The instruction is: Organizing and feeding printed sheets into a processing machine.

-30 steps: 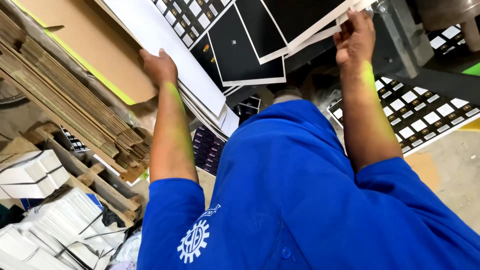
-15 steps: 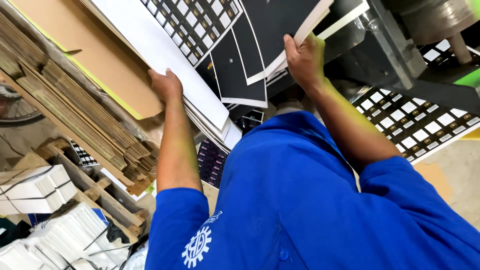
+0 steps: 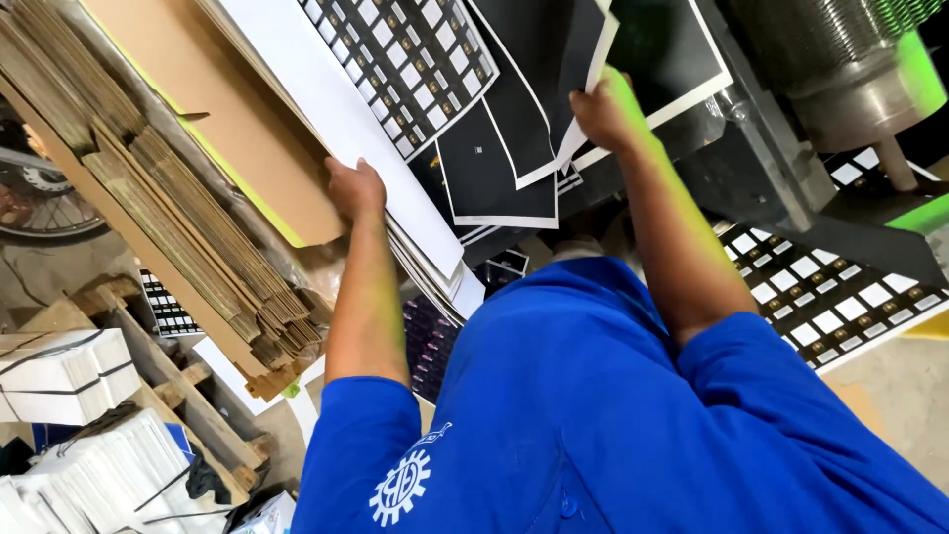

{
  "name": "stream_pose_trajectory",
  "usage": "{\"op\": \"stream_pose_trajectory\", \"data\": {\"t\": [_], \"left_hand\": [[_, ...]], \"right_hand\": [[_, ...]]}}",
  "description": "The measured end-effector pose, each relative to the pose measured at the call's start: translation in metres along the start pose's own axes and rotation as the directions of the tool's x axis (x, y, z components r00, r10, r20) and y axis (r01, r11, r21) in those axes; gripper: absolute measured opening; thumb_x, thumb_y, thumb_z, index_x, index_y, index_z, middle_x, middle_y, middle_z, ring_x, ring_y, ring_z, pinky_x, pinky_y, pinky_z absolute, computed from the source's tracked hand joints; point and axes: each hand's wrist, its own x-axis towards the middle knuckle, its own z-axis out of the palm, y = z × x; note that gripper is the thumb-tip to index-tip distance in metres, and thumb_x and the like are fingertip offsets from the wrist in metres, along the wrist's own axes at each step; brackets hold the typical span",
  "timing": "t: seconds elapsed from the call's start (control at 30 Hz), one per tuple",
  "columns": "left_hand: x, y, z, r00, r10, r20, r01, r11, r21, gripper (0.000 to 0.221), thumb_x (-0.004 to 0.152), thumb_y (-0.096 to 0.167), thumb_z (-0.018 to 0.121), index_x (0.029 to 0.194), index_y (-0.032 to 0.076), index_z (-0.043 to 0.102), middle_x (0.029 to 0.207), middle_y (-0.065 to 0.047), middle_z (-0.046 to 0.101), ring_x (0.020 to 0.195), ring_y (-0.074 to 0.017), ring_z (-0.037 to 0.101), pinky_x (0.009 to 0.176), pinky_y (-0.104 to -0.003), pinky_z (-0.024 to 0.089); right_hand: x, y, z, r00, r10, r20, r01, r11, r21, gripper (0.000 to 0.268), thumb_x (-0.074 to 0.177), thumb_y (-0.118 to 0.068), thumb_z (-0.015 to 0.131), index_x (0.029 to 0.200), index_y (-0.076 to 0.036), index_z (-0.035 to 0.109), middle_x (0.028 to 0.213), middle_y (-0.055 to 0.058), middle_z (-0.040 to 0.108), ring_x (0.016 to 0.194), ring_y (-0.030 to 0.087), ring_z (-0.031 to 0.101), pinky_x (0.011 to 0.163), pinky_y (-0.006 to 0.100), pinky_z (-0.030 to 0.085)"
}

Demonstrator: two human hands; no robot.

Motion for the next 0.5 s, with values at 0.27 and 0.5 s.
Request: {"op": "stream_pose_trajectory", "data": {"t": [0.27,0.5], "left_hand": [[-0.01,0.018,-0.008,0.999,-0.001,0.053,0.001,1.0,0.005,0.031,0.103,0.02,0.056,0.125,-0.001,0.048,0.109,-0.025,0.069,0.096,-0.0371,0.074,0.087,-0.046,0.063],[-0.011,-0.008,0.027,1.0,0.021,-0.017,-0.022,0.999,-0.037,0.059,0.101,0.03,0.061,0.149,0.002,0.04,0.127,-0.025,0.068,0.128,-0.0415,0.061,0.104,-0.054,0.052]], "right_hand": [[0.0,0.065,-0.024,0.977,0.167,0.132,-0.184,0.974,0.133,0.027,0.095,-0.015,0.075,0.118,-0.001,0.069,0.102,0.005,0.072,0.085,0.016,0.067,0.075,0.029,0.056],[0.01,0.14,0.002,0.976,0.042,0.214,-0.106,0.949,0.298,0.042,0.098,-0.023,0.071,0.128,0.006,0.067,0.125,0.029,0.065,0.118,0.041,0.056,0.106,0.056,0.042]]}}
